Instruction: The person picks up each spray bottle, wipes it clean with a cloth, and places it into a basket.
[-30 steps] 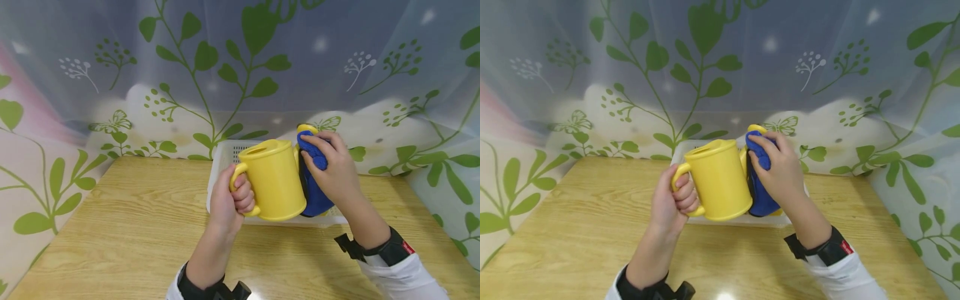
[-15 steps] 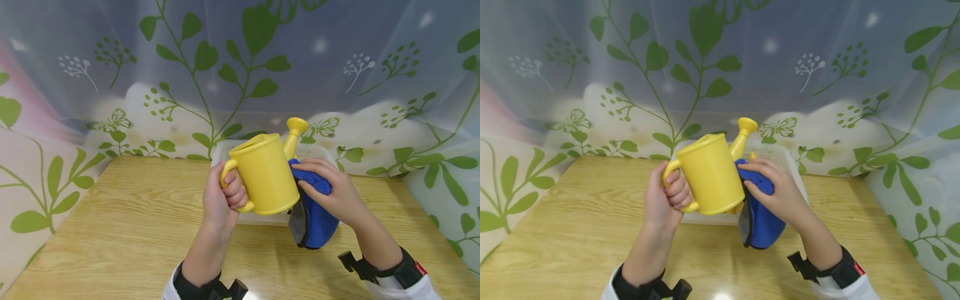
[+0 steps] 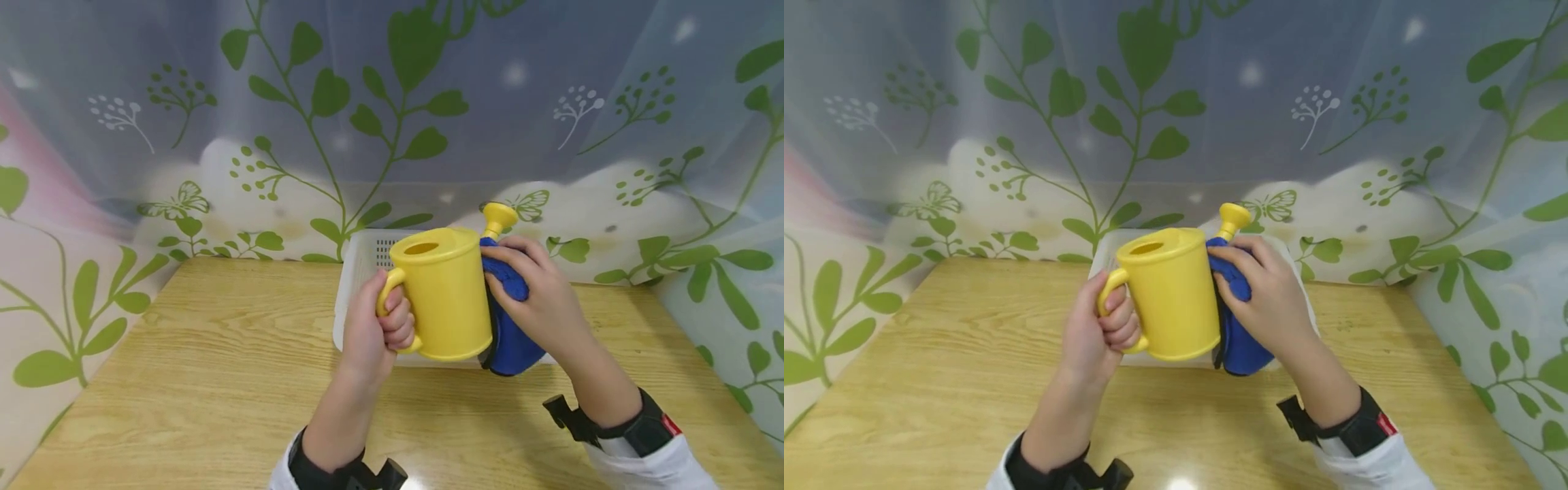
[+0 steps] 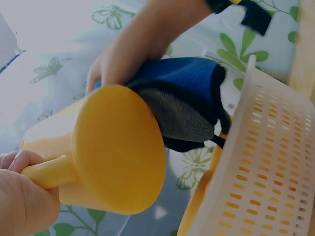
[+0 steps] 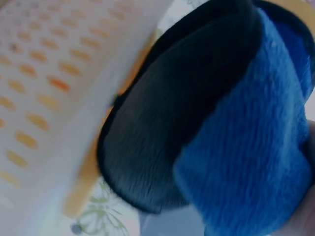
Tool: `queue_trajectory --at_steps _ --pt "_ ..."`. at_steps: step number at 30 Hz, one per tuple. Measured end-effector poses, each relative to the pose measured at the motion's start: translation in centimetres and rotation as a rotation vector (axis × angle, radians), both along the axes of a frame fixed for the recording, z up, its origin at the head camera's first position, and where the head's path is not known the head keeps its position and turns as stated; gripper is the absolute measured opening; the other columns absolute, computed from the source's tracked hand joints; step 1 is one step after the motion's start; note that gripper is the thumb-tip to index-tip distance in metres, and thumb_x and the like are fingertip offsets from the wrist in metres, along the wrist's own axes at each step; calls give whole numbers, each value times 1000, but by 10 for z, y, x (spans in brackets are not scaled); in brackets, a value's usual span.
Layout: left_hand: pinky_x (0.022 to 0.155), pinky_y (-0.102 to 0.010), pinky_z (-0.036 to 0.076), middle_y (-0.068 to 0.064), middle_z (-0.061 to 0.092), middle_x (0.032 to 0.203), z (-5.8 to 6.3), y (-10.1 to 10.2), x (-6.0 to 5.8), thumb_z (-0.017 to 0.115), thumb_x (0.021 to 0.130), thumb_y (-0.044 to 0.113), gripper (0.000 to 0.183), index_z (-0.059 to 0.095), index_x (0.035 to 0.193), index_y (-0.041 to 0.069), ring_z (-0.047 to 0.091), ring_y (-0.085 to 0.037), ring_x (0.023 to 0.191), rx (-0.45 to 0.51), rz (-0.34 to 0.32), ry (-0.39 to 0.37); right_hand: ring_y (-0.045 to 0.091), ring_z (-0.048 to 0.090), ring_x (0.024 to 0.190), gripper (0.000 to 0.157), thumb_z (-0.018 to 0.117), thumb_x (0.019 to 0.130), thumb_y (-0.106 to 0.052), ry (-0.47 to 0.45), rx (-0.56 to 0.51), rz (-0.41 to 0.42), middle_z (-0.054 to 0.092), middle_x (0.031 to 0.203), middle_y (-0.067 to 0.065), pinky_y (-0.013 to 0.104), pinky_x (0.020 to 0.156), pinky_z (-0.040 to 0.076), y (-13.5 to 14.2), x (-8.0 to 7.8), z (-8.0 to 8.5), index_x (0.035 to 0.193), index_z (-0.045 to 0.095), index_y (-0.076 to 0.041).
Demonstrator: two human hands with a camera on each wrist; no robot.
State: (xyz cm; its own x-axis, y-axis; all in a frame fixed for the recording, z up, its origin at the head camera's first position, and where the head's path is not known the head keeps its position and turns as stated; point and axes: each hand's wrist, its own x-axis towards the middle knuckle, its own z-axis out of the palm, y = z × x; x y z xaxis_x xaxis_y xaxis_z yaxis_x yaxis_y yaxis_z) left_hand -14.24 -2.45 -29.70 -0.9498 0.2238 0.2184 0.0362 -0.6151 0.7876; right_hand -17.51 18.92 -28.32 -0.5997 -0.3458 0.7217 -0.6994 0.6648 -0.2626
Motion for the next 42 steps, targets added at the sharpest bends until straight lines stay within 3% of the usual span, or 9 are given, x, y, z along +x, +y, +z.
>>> queue_trajectory --at_steps 5,8,15,20,25,29,33,37,42 --pt "37 -23 10 11 24 42 -2 7 2 28 97 28 39 27 59 17 16 -6 37 -40 30 22 34 51 101 33 67 80 -8 83 72 -161 55 108 19 50 85 44 2 -9 11 113 61 -8" --pt "37 -23 10 11 24 42 -2 11 1 29 97 28 39 27 59 17 16 -6 38 -28 11 15 34 51 101 33 66 80 -7 77 72 -199 54 109 20 51 85 44 6 -9 13 113 61 -10" --pt "38 -23 9 11 22 43 0 9 0 28 97 29 40 27 59 18 14 -6 38 -14 27 6 33 47 111 37 67 77 -3 12 104 -45 54 115 18 54 89 42 7 -2 13 113 59 -5" --pt "38 -23 8 12 23 42 3 5 1 26 97 28 40 27 59 19 15 -5 38 14 34 4 30 49 110 38 67 77 -3 -33 54 14 54 117 15 53 86 45 7 5 8 114 60 -7" --pt "39 -23 9 11 23 43 2 5 1 26 97 27 39 28 59 18 15 -7 38 63 120 -15 25 50 110 37 65 81 -6 -139 9 60 56 117 10 49 87 45 9 10 -3 116 58 -12" --pt "40 -22 10 11 23 43 0 4 1 28 97 27 39 29 59 17 14 -8 39 89 195 -54 24 50 110 34 63 84 -12 -242 78 55 57 117 8 49 86 46 11 15 -11 118 57 -15" --pt "40 -23 10 10 23 44 -3 3 -1 30 97 28 39 28 60 16 14 -8 40 87 249 -67 24 53 104 33 65 83 -12 -247 202 37 58 114 8 46 80 48 16 18 -11 115 58 -16" --pt "41 -23 12 6 23 45 -6 2 -4 41 96 28 41 28 60 14 16 -10 40 -21 341 -25 24 56 97 34 68 80 -10 -192 193 -16 59 109 7 45 76 50 19 20 -6 112 60 -16" --pt "42 -21 25 3 32 49 -12 0 -8 52 91 29 36 44 65 6 29 -12 44 -345 541 108 24 56 97 35 68 80 -9 -173 148 -52 58 110 7 45 75 50 18 23 -2 113 60 -17"
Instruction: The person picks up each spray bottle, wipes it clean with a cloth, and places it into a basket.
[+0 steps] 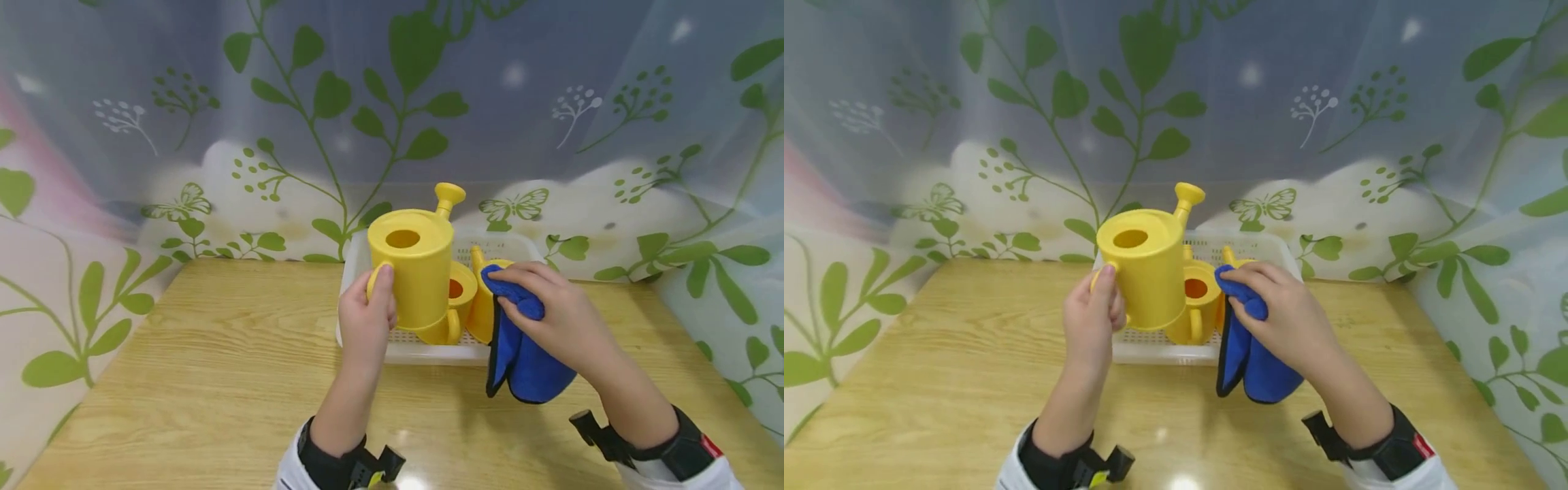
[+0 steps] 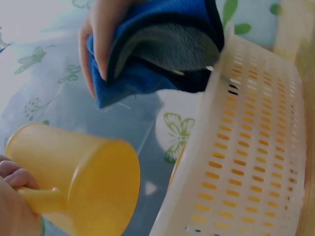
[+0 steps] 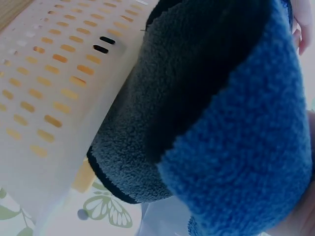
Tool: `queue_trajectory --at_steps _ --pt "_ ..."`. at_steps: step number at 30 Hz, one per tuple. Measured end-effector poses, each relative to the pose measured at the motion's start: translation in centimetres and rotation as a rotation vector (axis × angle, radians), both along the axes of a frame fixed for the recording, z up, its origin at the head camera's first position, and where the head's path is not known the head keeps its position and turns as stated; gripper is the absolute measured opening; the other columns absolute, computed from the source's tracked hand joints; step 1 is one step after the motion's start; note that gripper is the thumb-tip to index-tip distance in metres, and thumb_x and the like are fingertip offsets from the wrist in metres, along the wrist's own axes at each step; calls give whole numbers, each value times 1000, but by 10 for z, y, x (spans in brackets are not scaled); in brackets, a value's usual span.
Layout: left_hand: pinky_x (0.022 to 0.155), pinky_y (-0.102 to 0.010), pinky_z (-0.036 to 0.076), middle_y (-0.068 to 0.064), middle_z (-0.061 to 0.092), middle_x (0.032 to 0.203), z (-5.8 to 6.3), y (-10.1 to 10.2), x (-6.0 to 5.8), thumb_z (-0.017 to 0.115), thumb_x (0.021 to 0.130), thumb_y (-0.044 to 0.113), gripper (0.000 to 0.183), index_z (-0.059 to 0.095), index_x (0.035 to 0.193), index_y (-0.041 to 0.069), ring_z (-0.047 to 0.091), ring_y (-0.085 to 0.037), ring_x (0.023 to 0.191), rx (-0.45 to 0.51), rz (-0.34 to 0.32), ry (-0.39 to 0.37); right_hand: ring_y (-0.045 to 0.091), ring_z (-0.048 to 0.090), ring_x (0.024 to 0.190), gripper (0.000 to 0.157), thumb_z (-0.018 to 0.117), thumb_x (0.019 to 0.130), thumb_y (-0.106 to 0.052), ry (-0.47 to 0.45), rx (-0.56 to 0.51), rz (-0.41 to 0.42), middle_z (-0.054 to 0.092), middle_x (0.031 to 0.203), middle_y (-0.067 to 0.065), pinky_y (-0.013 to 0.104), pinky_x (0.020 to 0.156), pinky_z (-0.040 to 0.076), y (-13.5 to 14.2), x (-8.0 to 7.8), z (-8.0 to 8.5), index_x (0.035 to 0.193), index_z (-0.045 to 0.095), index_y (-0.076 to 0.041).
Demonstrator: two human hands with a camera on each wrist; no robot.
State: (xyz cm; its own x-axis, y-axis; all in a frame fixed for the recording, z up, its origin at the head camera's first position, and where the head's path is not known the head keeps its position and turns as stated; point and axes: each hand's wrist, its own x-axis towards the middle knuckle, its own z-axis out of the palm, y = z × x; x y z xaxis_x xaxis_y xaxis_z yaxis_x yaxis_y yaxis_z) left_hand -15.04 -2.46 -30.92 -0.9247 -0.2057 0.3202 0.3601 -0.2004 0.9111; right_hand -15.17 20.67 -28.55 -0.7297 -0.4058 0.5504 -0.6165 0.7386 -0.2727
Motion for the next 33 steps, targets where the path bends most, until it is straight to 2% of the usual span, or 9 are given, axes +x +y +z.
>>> queue_trajectory --at_steps 4,9,12,16,21,25,30,33 --pt "40 -21 30 -2 38 51 -4 2 -2 54 89 26 31 51 69 2 35 -12 45 -312 175 171 23 56 98 37 69 78 -7 20 -20 2 58 110 7 44 75 51 2 3 0 113 61 -17" --pt "35 -17 25 -1 32 48 -8 4 -6 54 88 22 31 44 63 6 30 -9 40 -559 337 471 24 56 98 38 69 77 -5 59 -36 9 58 110 7 44 75 51 6 4 3 112 61 -16" --pt "34 -15 20 2 29 47 -10 4 -9 50 93 31 41 40 61 8 25 -6 38 -715 455 635 23 56 98 38 70 76 -5 81 -29 13 59 109 6 43 75 51 8 4 6 112 62 -16" --pt "35 -14 14 3 28 46 -11 4 -11 39 94 50 53 38 60 10 23 -5 37 -895 566 807 22 55 99 39 71 75 -4 104 -32 16 59 108 6 42 77 50 12 5 9 111 62 -16" --pt "38 -14 13 6 29 45 -7 2 -13 39 95 49 50 35 59 14 22 -5 39 -1045 543 963 24 56 96 41 72 71 -2 182 -40 17 60 106 8 44 76 49 16 6 19 109 63 -14" --pt "39 -15 14 8 28 45 -3 1 -13 46 94 43 46 34 58 16 20 -4 41 -1139 488 1060 23 57 95 43 74 69 -3 271 1 66 60 106 10 40 75 50 14 7 40 110 63 -14" --pt "40 -15 16 10 29 46 -2 -1 -11 54 89 38 43 34 59 17 20 -3 43 -1187 400 1134 26 57 93 44 74 68 -5 423 172 312 61 106 12 42 76 48 -4 3 70 110 63 -12" --pt "41 -15 19 10 31 46 -3 0 -10 59 86 35 40 36 59 17 22 -2 44 -1195 375 1159 26 57 92 42 74 71 -8 451 322 450 61 107 9 43 75 48 -17 0 83 111 62 -13"
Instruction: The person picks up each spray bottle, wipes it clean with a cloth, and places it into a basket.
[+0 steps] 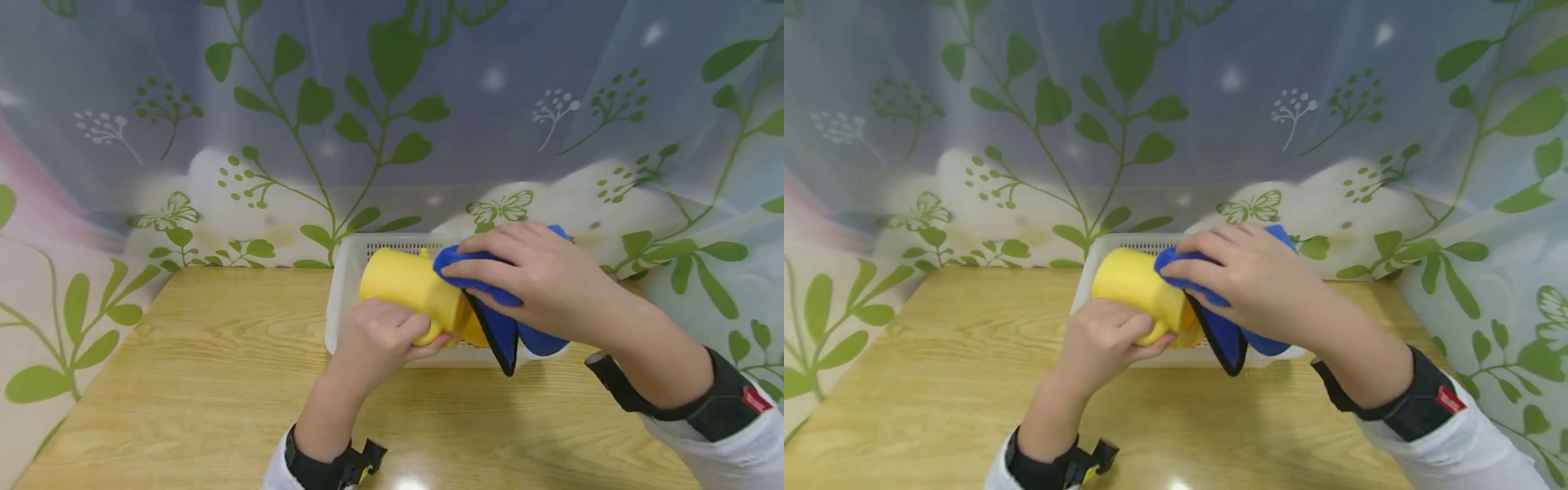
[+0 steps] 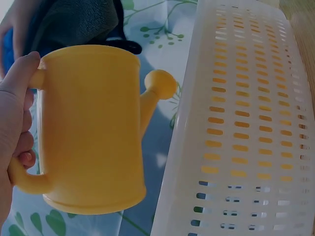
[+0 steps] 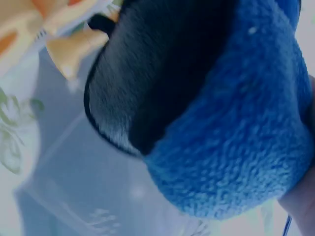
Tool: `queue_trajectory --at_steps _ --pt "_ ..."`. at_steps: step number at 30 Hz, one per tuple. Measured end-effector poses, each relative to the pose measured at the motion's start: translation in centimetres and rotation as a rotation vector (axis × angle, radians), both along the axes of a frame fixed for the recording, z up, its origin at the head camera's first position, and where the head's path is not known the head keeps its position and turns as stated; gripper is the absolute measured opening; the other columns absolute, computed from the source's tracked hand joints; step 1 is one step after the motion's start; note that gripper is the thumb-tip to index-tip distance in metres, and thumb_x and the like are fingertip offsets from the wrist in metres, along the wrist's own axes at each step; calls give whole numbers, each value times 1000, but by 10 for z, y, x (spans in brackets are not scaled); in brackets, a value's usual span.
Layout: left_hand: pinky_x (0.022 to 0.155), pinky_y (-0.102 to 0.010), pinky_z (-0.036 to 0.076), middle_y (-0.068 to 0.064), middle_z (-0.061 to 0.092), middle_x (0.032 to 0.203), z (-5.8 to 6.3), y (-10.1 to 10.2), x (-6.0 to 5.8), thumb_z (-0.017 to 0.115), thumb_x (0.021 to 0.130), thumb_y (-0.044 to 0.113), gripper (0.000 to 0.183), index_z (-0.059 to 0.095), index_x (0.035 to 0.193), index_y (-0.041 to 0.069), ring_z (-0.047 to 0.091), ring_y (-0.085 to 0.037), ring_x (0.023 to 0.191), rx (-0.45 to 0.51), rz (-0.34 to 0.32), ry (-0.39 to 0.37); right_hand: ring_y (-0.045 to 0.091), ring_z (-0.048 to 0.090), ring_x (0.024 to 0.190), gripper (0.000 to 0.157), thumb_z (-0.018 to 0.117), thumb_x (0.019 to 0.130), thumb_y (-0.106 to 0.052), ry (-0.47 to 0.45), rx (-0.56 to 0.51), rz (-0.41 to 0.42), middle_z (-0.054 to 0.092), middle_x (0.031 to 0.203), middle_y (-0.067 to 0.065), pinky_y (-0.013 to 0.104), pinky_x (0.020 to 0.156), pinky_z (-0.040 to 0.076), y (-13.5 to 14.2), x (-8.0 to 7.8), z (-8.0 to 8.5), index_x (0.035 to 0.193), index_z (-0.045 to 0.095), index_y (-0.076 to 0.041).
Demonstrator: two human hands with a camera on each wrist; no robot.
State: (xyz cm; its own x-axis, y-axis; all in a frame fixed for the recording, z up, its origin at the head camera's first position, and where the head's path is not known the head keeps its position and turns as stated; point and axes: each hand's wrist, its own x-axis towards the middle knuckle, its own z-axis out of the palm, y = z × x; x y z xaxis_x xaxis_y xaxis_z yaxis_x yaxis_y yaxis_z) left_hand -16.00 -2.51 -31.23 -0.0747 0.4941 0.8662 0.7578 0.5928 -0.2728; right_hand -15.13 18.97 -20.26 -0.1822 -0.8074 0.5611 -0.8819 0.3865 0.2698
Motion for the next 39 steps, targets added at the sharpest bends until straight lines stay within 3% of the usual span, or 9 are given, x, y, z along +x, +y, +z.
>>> queue_trajectory --at_steps 6,10,14,19,26,32,39 --pt "42 -15 18 10 31 47 -1 0 1 64 82 35 41 36 59 17 21 -2 44 -2 9 -16 19 54 91 29 72 76 -11 -58 305 62 62 105 1 36 73 46 -15 -11 16 104 64 -16" --pt "42 -15 20 11 32 47 -2 2 -1 65 82 36 40 38 59 17 21 -2 44 -6 17 -3 17 53 92 28 74 75 -12 -172 471 26 61 103 -3 36 77 46 -16 -16 23 101 66 -19" --pt "41 -16 24 11 34 47 -1 5 -1 65 81 38 40 39 59 17 23 -2 45 -24 7 -5 16 53 93 28 73 75 -10 -270 562 -27 61 102 -5 38 80 46 -17 -15 29 99 67 -21" --pt "42 -16 26 11 37 47 3 5 1 66 80 39 40 40 58 18 25 -2 44 -32 -5 27 15 53 88 26 72 75 -8 -281 612 -69 61 100 -8 35 74 44 -29 -13 35 96 67 -23" --pt "42 -13 25 11 38 47 6 10 8 64 81 42 41 40 56 20 29 -2 44 -18 -11 133 17 52 89 23 67 80 -9 -298 655 -87 61 101 -7 36 72 42 -60 -22 37 97 68 -23" --pt "44 -12 27 11 38 47 4 13 13 62 83 43 42 39 57 20 32 -2 45 -34 -40 112 19 51 97 19 63 85 -15 -329 651 -95 60 109 -4 40 78 44 -77 -31 29 103 66 -21" --pt "44 -12 28 11 37 47 5 9 13 63 82 44 43 38 56 20 32 -2 45 -37 -62 93 18 50 96 21 65 83 -14 -307 604 -42 60 108 -4 40 78 45 -67 -28 22 102 66 -22"
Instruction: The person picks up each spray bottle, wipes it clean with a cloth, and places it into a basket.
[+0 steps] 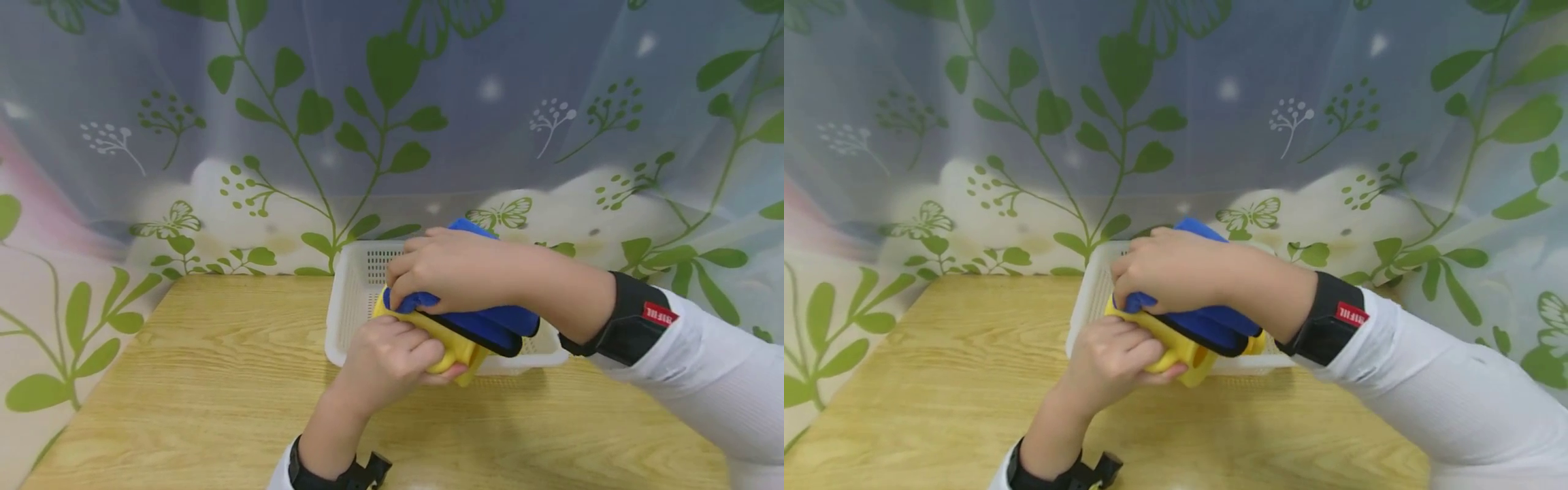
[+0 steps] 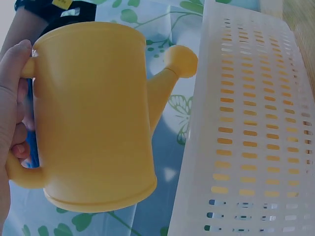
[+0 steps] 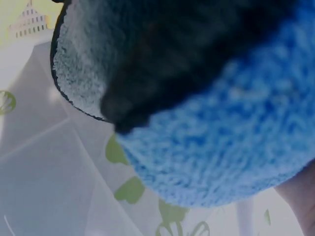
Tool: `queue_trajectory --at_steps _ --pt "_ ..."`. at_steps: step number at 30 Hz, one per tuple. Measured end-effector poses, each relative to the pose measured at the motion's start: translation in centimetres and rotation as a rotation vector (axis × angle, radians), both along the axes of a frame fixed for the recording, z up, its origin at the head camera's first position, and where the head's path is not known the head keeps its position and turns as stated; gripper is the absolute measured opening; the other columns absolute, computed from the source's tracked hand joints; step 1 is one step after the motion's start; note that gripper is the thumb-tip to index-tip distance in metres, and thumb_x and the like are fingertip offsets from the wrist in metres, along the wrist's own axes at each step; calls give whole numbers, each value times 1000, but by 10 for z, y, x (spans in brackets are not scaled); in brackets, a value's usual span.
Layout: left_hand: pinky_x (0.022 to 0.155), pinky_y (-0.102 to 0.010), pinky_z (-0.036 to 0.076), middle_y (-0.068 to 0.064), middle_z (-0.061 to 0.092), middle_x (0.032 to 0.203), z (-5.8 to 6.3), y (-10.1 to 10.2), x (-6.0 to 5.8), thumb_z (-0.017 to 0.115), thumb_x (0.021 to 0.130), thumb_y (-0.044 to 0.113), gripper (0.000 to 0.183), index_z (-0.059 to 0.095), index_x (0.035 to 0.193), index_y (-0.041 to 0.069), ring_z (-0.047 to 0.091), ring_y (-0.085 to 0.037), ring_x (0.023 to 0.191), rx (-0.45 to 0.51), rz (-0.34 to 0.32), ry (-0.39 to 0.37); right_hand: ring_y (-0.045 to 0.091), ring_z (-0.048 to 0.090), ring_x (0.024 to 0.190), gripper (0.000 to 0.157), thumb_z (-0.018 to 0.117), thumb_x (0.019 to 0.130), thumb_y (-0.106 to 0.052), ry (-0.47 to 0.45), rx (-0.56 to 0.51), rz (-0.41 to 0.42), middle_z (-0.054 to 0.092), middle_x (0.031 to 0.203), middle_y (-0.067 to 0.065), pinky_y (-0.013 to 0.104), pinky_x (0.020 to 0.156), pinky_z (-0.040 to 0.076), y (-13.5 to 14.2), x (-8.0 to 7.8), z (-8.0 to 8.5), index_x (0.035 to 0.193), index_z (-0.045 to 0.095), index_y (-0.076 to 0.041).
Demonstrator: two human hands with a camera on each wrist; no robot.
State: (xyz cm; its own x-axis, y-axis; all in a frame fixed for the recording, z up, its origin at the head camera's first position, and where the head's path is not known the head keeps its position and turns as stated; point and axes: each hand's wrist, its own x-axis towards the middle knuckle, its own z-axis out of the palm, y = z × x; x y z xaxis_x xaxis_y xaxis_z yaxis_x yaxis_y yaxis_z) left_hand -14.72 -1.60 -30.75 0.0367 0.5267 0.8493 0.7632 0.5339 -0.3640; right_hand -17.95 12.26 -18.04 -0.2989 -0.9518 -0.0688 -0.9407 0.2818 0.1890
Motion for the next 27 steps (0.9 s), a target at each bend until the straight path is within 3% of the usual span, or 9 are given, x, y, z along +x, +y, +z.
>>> queue_trajectory --at_steps 5,17,21,27 --pt "44 -13 28 13 38 46 1 -2 1 66 79 45 42 40 57 20 31 -1 45 -5 -5 22 16 49 91 22 68 80 -15 25 -13 25 60 104 -7 34 70 43 14 11 3 100 67 -24" --pt "43 -14 29 13 38 48 1 -5 1 67 77 45 42 41 57 20 31 -1 44 11 2 99 9 43 78 26 76 72 -18 65 19 37 55 92 -15 28 67 38 45 44 12 92 66 -30" --pt "42 -12 24 13 34 48 2 -3 2 67 77 44 43 39 56 20 28 -1 43 27 -13 105 7 45 79 25 75 72 -18 31 11 26 55 93 -17 27 68 40 47 42 14 92 66 -30" --pt "41 -11 22 13 34 47 4 -1 2 66 78 44 44 37 54 21 28 0 42 46 -38 125 10 49 82 22 71 77 -14 -3 -30 27 59 98 -12 30 68 43 34 29 14 94 67 -27"
